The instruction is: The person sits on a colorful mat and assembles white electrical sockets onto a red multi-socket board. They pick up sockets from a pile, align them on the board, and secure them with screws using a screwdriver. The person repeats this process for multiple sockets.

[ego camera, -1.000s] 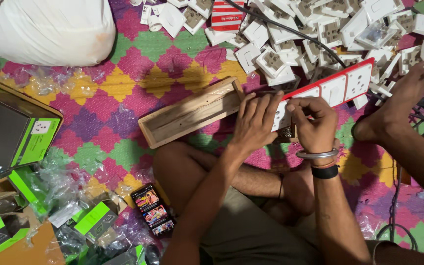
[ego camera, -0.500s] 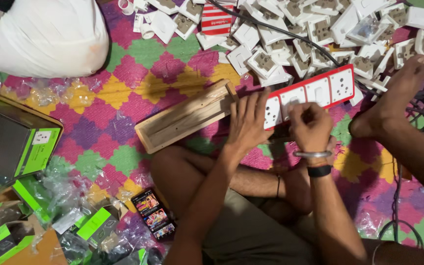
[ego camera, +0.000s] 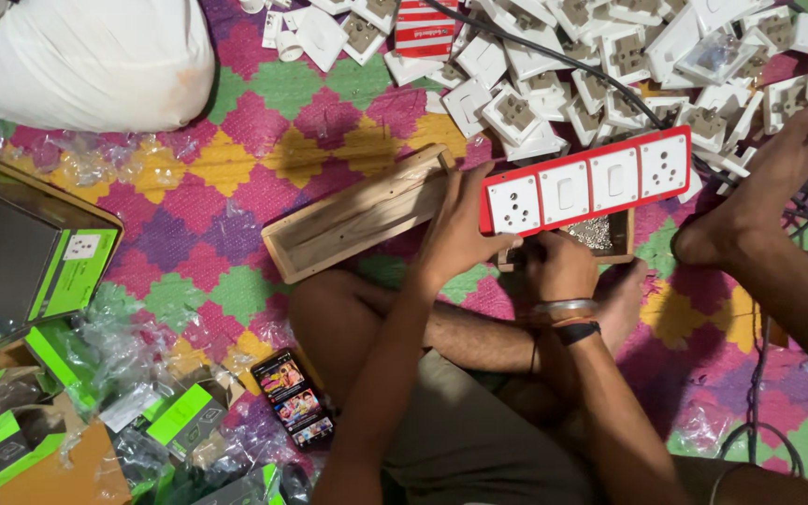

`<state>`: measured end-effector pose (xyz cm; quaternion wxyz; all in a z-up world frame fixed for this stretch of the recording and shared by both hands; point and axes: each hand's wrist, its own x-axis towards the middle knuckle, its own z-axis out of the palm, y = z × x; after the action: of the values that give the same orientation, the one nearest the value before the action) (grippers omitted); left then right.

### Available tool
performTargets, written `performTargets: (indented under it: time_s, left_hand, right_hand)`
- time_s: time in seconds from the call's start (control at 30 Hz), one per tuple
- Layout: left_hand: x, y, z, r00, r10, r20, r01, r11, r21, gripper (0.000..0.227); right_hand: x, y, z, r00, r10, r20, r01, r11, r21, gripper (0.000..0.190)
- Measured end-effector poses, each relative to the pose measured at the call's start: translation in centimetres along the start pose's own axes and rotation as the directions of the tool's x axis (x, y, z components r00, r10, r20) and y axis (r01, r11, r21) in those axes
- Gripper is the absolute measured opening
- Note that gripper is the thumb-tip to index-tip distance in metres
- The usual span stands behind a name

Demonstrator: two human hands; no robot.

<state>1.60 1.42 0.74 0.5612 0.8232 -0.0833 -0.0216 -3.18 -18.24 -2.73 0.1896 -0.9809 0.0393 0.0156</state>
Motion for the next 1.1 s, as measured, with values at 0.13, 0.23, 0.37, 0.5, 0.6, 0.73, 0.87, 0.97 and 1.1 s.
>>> performTargets:
  time_s: [0.13, 0.23, 0.37, 0.5, 0.6, 0.73, 0.87, 0.97, 1.1]
  left_hand:
    - [-0.1, -1.7, 0.4, 0.999, -0.026, -0.044, 0.024, 0.998, -0.055, 0.064]
    - [0.2, -2.8, 1.1, 0.992, -0.11, -0.054, 0.098, 0.978, -0.185, 0.047]
    - [0.1, -3.6, 1.6, 0.988, -0.129, -0.084, 0.111, 0.974, -0.195, 0.039]
    - [0.3, -3.5, 1.7, 0.988, -0.092, -0.127, 0.075, 0.988, -0.136, 0.038]
    - [0.2, -3.2, 1.5, 0.983, -0.13, -0.13, 0.113, 0.985, -0.132, 0.039]
    - [0.2, -3.1, 1.4, 0.964, -0.252, -0.087, 0.24, 0.962, -0.13, 0.04]
    - [0.1, -3.2, 1.3, 0.969, -0.23, -0.089, 0.216, 0.966, -0.145, 0.039]
    - [0.1, -3.2, 1.2, 0.983, -0.126, -0.136, 0.105, 0.982, -0.156, 0.036]
    - [0.1, -2.9, 1.1, 0.977, -0.195, -0.085, 0.173, 0.962, -0.213, 0.037]
  right_hand:
    - [0.3, -0.1, -2.0, 0.998, -0.005, 0.063, 0.0, 0.996, 0.085, 0.018]
    - [1.1, -0.3, -5.4, 0.989, -0.013, 0.151, -0.025, 0.969, 0.246, 0.009]
    - [2.4, -1.5, -8.0, 0.996, 0.028, 0.081, -0.084, 0.537, 0.839, 0.006]
    - [3.2, -3.5, -7.0, 0.996, 0.077, 0.043, -0.048, 0.063, 0.997, 0.009]
    - [3.4, -4.3, -6.1, 0.991, 0.084, 0.103, -0.119, 0.223, 0.967, 0.005]
    - [4.1, -4.6, -5.4, 0.996, -0.03, 0.085, -0.057, 0.519, 0.853, 0.018]
    - [5.4, -4.6, -5.1, 0.97, -0.032, 0.24, -0.172, 0.606, 0.777, 0.013]
    - [6.5, -4.3, -5.3, 0.906, -0.122, 0.406, -0.279, 0.55, 0.788, 0.016]
    - [7.3, -4.1, -5.4, 0.895, -0.107, 0.432, -0.292, 0.591, 0.752, 0.015]
